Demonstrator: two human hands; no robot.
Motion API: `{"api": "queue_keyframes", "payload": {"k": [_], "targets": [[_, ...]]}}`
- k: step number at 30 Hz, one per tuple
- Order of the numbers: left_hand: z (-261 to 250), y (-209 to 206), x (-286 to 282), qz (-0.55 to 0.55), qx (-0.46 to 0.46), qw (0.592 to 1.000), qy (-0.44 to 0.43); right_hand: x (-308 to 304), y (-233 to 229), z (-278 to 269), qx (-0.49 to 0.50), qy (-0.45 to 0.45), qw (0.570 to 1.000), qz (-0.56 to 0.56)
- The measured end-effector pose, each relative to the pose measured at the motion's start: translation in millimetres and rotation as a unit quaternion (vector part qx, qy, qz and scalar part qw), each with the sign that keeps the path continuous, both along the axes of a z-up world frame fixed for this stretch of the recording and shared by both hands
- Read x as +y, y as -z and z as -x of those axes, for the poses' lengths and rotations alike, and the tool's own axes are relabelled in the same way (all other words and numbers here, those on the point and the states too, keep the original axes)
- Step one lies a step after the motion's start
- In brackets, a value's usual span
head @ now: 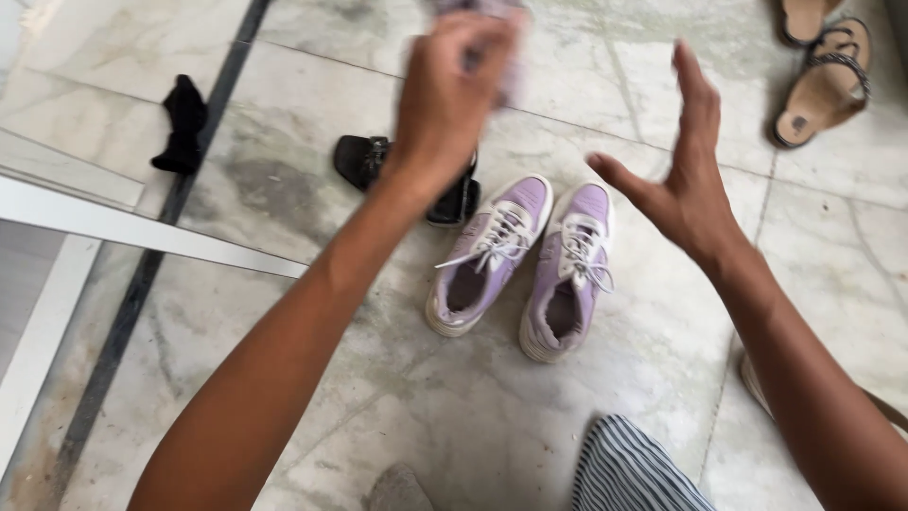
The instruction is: The person removes several pairs of shoes from a shoe rack, wipes each pair with a cloth on the floor, and returns them to the rack. The person handles sneakers, sandals, and flip-flops one at a time.
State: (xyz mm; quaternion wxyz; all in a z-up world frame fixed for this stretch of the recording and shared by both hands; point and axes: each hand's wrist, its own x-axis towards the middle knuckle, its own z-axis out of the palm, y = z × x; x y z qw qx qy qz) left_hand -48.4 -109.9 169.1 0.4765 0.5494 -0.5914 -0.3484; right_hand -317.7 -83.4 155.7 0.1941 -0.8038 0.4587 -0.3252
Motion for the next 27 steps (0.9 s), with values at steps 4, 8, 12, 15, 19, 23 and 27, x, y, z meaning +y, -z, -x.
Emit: {"api": "queue_keyframes", "payload": {"k": [4,8,12,15,19,23,27], "targets": [[68.2,-7.8,21.1,0.023,0.057,0.978,0.2,-16.5,-0.7,3.5,0.145,0.007,0.971,0.192],[100.2,16.5,53.7,-0.129,0.109,0.974,0.152,-9.3,45.9,42.6,-0.017,0.086,0.986,-0.141],[116.6,74.7,116.7,-0.451,0.176,0.869,0.098,0.2,80.0,91.2,0.015,0.196,0.976,-0.094],[134.7,121.1,164.3,-0.52,0.206,0.825,0.075,17.9,107.1,98.8,-0.029,0.159,0.986,-0.031],[152.9,154.3,169.1,-0.513,0.193,0.836,0.028,36.8,162.1,41.7,0.175,0.027,0.973,-0.15],[162.1,154.3,162.9,-0.516,0.192,0.835,0.003,-32.9,163.2,36.1,0.234,0.06,0.97,-0.03],[162.5,139.2,161.3,-0.486,0.234,0.842,-0.002,-51.2,142.8,35.6,0.147,0.1,0.984,-0.002]]}}
